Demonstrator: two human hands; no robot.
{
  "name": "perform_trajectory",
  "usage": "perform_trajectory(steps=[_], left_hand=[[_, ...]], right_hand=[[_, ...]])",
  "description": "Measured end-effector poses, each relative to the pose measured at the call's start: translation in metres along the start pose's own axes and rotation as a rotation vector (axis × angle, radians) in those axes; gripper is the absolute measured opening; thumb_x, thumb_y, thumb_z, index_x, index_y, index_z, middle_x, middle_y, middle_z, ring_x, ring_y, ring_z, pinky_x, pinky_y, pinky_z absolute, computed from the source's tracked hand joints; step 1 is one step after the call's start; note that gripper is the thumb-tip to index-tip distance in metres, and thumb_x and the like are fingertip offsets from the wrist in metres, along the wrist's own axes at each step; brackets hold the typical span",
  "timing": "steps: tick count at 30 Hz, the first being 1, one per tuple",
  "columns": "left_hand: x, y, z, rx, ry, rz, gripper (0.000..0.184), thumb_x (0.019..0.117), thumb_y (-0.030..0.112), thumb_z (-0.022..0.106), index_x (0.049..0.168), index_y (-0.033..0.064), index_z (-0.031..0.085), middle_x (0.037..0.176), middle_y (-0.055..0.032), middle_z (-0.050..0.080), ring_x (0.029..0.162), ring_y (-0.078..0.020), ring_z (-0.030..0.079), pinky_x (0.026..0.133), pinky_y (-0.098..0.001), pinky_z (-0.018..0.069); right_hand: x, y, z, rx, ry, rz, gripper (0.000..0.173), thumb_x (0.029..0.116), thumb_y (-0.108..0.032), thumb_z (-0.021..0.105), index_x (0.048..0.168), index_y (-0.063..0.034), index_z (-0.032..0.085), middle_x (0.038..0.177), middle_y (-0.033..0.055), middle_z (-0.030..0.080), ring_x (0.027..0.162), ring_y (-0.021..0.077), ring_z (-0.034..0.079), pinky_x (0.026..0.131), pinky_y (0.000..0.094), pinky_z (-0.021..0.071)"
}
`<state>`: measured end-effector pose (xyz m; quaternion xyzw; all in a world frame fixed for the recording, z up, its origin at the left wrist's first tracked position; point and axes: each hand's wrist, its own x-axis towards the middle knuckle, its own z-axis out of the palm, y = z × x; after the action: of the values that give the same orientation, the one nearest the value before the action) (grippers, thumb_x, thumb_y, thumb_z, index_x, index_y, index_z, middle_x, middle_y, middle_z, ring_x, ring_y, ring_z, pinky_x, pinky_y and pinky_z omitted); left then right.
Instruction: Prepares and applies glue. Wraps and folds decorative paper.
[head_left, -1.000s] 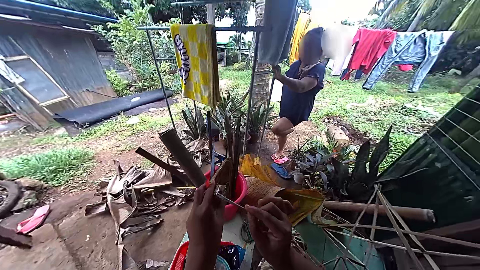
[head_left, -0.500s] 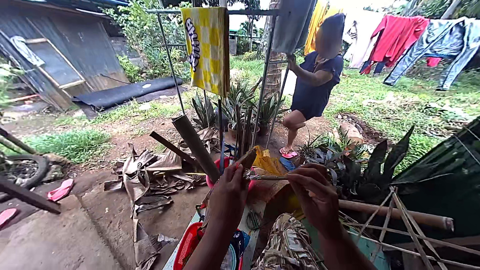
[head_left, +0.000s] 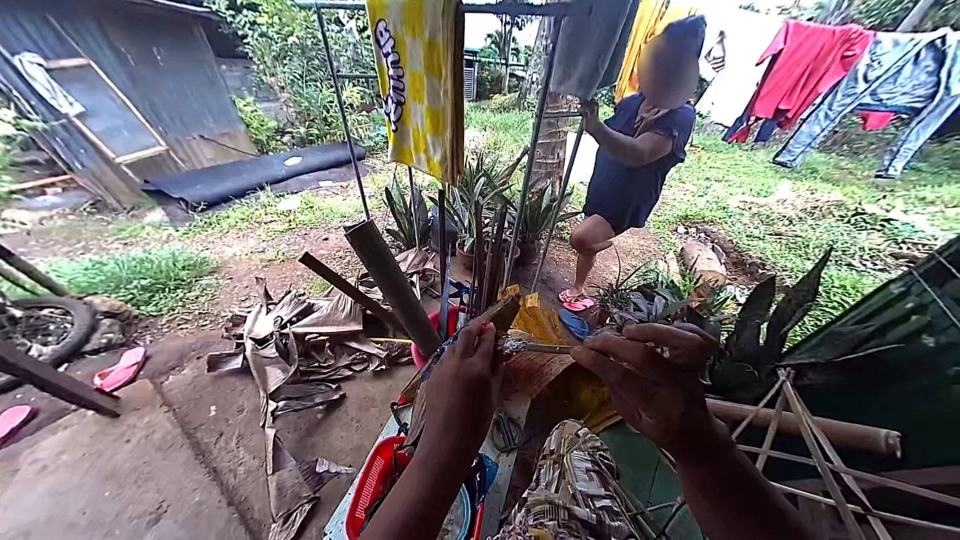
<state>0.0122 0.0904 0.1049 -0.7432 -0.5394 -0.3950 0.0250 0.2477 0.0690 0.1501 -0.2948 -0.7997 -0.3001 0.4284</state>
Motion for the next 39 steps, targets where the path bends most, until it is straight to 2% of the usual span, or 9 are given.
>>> perform_trajectory(steps=[6, 12, 17, 21, 28, 32, 36, 37, 39], left_hand=[[0.002, -0.008, -0.001, -0.150, -0.007, -0.014, 0.038, 0.0943, 0.023, 0.070, 0.129, 0.0061, 0.068, 0.128, -0.0141, 0.065, 0.095, -0.0246, 0.071, 0.078, -0.0416, 0.0607], [-0.003, -0.003, -0.011, -0.458, -0.058, -0.040, 0.034, 0.0944, 0.032, 0.072, 0.120, 0.0089, 0.071, 0.124, -0.0071, 0.065, 0.105, -0.0077, 0.067, 0.089, -0.0247, 0.0574], [-0.006, -0.006, -0.008, -0.597, -0.035, -0.038, 0.032, 0.0945, 0.024, 0.073, 0.121, 0.0062, 0.070, 0.124, -0.0084, 0.064, 0.105, -0.0085, 0.068, 0.088, -0.0247, 0.0601], [-0.012, -0.002, -0.005, -0.640, 0.072, -0.022, 0.032, 0.0940, 0.020, 0.074, 0.120, 0.0032, 0.071, 0.123, -0.0103, 0.064, 0.107, -0.0109, 0.068, 0.089, -0.0256, 0.0615], [-0.017, -0.003, -0.005, -0.597, 0.199, 0.017, 0.032, 0.0921, 0.018, 0.075, 0.118, 0.0016, 0.070, 0.127, -0.0121, 0.063, 0.110, -0.0105, 0.066, 0.090, -0.0256, 0.0597], [-0.016, -0.025, -0.012, -0.596, 0.248, -0.054, 0.036, 0.0889, 0.010, 0.076, 0.123, 0.0018, 0.068, 0.128, -0.0113, 0.061, 0.100, -0.0094, 0.068, 0.080, -0.0264, 0.0608], [-0.026, -0.068, -0.041, -0.474, 0.331, -0.245, 0.030, 0.0946, 0.017, 0.073, 0.120, 0.0019, 0.068, 0.129, -0.0117, 0.060, 0.103, -0.0110, 0.067, 0.085, -0.0278, 0.0599], [-0.030, -0.078, -0.050, -0.445, 0.343, -0.305, 0.031, 0.0956, 0.019, 0.073, 0.121, 0.0025, 0.067, 0.131, -0.0121, 0.059, 0.103, -0.0121, 0.067, 0.085, -0.0291, 0.0597], [-0.040, -0.097, -0.068, -0.390, 0.353, -0.402, 0.034, 0.0975, 0.023, 0.071, 0.125, 0.0039, 0.065, 0.135, -0.0135, 0.057, 0.107, -0.0153, 0.066, 0.087, -0.0328, 0.0597]], right_hand=[[0.005, 0.007, -0.003, 0.150, 0.098, 0.057, 0.022, 0.1029, -0.017, 0.060, 0.117, -0.0252, 0.074, 0.117, -0.0083, 0.071, 0.120, 0.0127, 0.054, 0.107, 0.0392, 0.0298], [-0.014, -0.001, 0.025, 0.233, 0.154, 0.142, 0.018, 0.1031, -0.019, 0.061, 0.113, -0.0250, 0.075, 0.115, -0.0094, 0.072, 0.117, 0.0109, 0.056, 0.106, 0.0389, 0.0309], [-0.019, -0.011, 0.025, 0.300, 0.259, 0.324, 0.016, 0.1031, -0.024, 0.062, 0.109, -0.0244, 0.078, 0.106, -0.0090, 0.073, 0.113, 0.0090, 0.059, 0.105, 0.0358, 0.0369], [-0.019, -0.045, 0.031, 0.298, 0.355, 0.468, 0.016, 0.1021, -0.023, 0.063, 0.106, -0.0212, 0.078, 0.097, -0.0079, 0.071, 0.110, 0.0085, 0.060, 0.104, 0.0349, 0.0386], [-0.017, -0.072, 0.042, 0.360, 0.317, 0.434, 0.015, 0.1029, -0.022, 0.062, 0.108, -0.0227, 0.076, 0.103, -0.0100, 0.072, 0.115, 0.0069, 0.057, 0.105, 0.0328, 0.0357], [-0.021, -0.074, 0.040, 0.430, 0.276, 0.449, 0.015, 0.1030, -0.022, 0.062, 0.106, -0.0218, 0.077, 0.101, -0.0088, 0.072, 0.114, 0.0083, 0.058, 0.106, 0.0350, 0.0371], [-0.039, -0.065, 0.059, 0.627, 0.132, 0.615, 0.016, 0.1007, -0.020, 0.064, 0.105, -0.0151, 0.079, 0.100, -0.0034, 0.073, 0.107, 0.0117, 0.063, 0.101, 0.0369, 0.0470], [-0.050, -0.063, 0.074, 0.680, -0.006, 0.679, 0.018, 0.1001, -0.020, 0.064, 0.106, -0.0123, 0.080, 0.101, -0.0006, 0.074, 0.105, 0.0123, 0.065, 0.098, 0.0353, 0.0504], [-0.080, -0.062, 0.120, 0.803, -0.462, 0.845, 0.024, 0.1012, -0.020, 0.060, 0.112, -0.0085, 0.078, 0.106, 0.0059, 0.075, 0.104, 0.0150, 0.068, 0.095, 0.0358, 0.0540]])
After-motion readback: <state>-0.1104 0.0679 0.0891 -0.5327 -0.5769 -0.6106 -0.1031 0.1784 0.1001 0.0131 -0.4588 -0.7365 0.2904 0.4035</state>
